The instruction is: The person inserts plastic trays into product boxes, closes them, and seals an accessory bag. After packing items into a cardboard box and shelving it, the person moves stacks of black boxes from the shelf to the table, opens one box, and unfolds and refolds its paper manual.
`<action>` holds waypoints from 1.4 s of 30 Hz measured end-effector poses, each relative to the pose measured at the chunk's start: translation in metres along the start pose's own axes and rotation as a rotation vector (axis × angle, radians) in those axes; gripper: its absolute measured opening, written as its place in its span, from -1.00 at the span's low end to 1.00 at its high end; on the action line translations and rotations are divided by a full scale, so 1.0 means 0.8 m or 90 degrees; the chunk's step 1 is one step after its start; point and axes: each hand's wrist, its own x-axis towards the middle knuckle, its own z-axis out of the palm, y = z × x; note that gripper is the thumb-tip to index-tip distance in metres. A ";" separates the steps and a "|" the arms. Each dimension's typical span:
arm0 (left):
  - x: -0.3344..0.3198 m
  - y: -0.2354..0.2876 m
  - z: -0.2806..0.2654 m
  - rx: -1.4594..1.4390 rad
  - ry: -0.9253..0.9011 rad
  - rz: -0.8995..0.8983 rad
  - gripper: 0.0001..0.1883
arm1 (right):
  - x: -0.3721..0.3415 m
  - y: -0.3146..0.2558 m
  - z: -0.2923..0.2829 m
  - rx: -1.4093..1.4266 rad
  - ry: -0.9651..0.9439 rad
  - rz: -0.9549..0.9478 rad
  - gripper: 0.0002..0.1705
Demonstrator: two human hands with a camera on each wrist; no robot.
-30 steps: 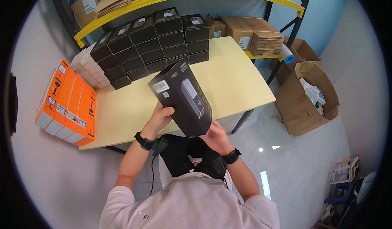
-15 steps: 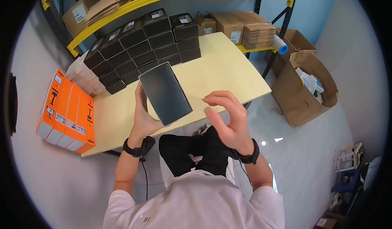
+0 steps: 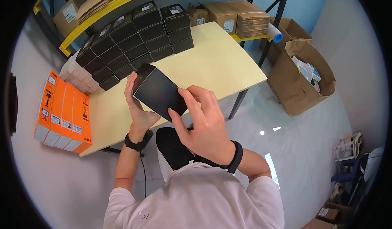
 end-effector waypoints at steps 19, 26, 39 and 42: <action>-0.016 -0.015 0.005 0.008 0.039 0.028 0.24 | 0.000 0.004 0.003 -0.100 -0.005 -0.035 -0.59; -0.011 -0.014 -0.003 0.031 0.016 0.055 0.20 | 0.004 0.009 0.016 -0.057 -0.064 0.018 -0.13; -0.040 -0.036 -0.002 0.111 0.034 0.055 0.19 | -0.009 0.021 0.070 0.162 0.000 0.112 -0.28; -0.038 -0.040 -0.009 0.079 0.004 0.047 0.19 | -0.008 0.028 0.063 0.229 -0.027 0.108 -0.37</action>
